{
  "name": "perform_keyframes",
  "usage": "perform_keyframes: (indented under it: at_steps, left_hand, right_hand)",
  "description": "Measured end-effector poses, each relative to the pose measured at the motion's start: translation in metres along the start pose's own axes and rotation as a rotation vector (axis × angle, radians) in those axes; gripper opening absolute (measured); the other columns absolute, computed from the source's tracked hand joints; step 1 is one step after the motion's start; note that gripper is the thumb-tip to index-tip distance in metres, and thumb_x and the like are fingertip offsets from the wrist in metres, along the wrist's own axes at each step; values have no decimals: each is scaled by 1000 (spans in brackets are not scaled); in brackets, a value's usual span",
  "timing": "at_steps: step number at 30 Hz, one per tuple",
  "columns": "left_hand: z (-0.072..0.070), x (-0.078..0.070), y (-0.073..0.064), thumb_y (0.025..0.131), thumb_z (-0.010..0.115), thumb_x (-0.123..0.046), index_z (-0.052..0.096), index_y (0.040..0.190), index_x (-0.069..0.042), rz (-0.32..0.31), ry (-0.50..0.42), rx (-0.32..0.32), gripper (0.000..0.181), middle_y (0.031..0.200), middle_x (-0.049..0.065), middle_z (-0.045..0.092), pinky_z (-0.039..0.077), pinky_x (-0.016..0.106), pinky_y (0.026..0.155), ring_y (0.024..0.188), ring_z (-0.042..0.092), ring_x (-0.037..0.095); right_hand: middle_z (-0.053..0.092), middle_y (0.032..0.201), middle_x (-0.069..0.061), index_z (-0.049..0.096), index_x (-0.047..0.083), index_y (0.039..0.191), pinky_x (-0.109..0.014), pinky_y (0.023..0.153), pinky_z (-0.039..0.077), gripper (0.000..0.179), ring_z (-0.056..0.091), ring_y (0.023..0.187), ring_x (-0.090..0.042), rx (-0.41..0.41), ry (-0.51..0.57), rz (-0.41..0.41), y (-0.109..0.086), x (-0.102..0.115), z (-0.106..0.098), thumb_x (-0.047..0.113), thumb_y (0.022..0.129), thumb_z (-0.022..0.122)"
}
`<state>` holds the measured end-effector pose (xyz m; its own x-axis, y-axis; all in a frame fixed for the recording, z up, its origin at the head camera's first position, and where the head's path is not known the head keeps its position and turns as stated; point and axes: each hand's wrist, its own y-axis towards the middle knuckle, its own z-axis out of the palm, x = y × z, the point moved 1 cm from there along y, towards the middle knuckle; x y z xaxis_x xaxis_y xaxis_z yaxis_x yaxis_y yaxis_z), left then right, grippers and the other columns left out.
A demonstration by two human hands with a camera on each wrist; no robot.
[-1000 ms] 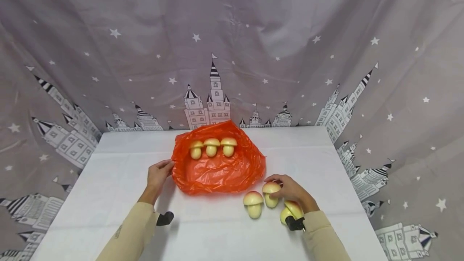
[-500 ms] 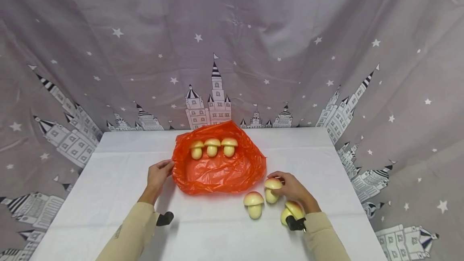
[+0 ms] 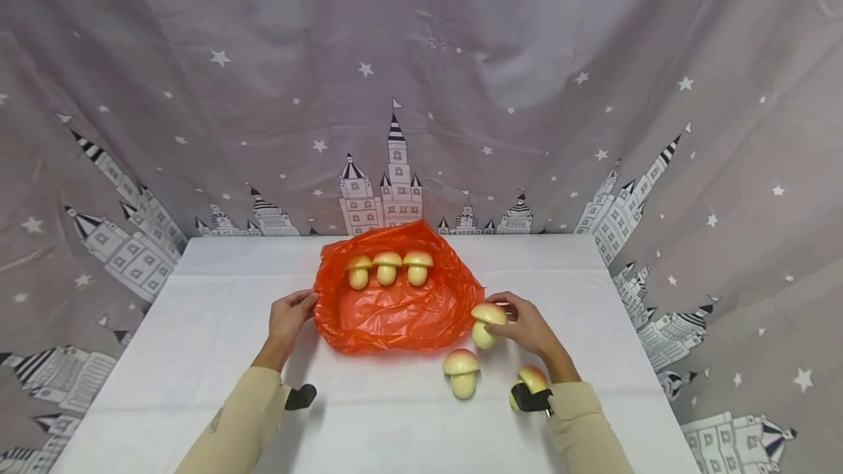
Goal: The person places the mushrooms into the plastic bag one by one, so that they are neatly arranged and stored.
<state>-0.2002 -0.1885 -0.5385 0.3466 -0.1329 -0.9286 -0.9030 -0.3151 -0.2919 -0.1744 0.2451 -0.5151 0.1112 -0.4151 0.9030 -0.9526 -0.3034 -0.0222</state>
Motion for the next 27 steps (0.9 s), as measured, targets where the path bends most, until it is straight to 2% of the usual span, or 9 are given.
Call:
perform_keyframes:
  at_steps: [4,6,10,13,20,24,27]
  left_hand:
    - [1,0,1,97,60,-15,63,120,5,14,-12,-11,31,114,22,64,54,33,86,80,62,9]
    - [1,0,1,96,60,-14,63,120,6,16,-19,-13,31,112,21,65,55,31,84,78,62,7]
    - [2,1,1,96,61,-14,63,120,6,11,-26,-3,31,111,20,65,54,21,75,79,62,8]
    - [2,2,1,97,60,-14,62,120,6,1,-16,4,31,114,21,64,54,18,74,83,62,10]
    - [1,1,2,98,57,-16,62,122,5,-3,-10,13,32,119,23,61,54,25,84,92,62,17]
    - [1,1,2,98,58,-14,62,121,5,-4,-19,6,31,118,22,62,53,19,78,88,62,13]
    - [1,2,2,97,58,-13,62,120,6,3,-30,6,30,115,22,63,52,15,71,82,61,9]
  right_hand:
    - [60,119,-24,57,-6,124,-23,85,50,47,62,104,-33,-24,40,-17,4,8,6,4,82,75]
    - [58,122,-26,56,-8,125,-25,87,50,48,61,107,-36,-38,51,-13,6,16,10,2,82,74]
    - [57,126,-27,53,-10,127,-40,92,51,49,57,111,-42,-51,60,-9,9,35,17,1,83,72]
    - [57,125,-27,54,-10,127,-49,95,48,49,56,112,-43,-65,62,-3,14,36,23,2,83,72]
    - [60,124,-19,57,0,128,-42,94,50,50,58,111,-34,-88,52,0,31,22,37,14,84,75]
    - [60,123,-18,58,1,127,-40,91,52,49,60,109,-34,-82,59,14,38,25,46,12,83,76]
    - [59,122,-21,57,-3,126,-43,91,52,48,59,109,-36,-81,66,7,38,37,51,7,83,75]
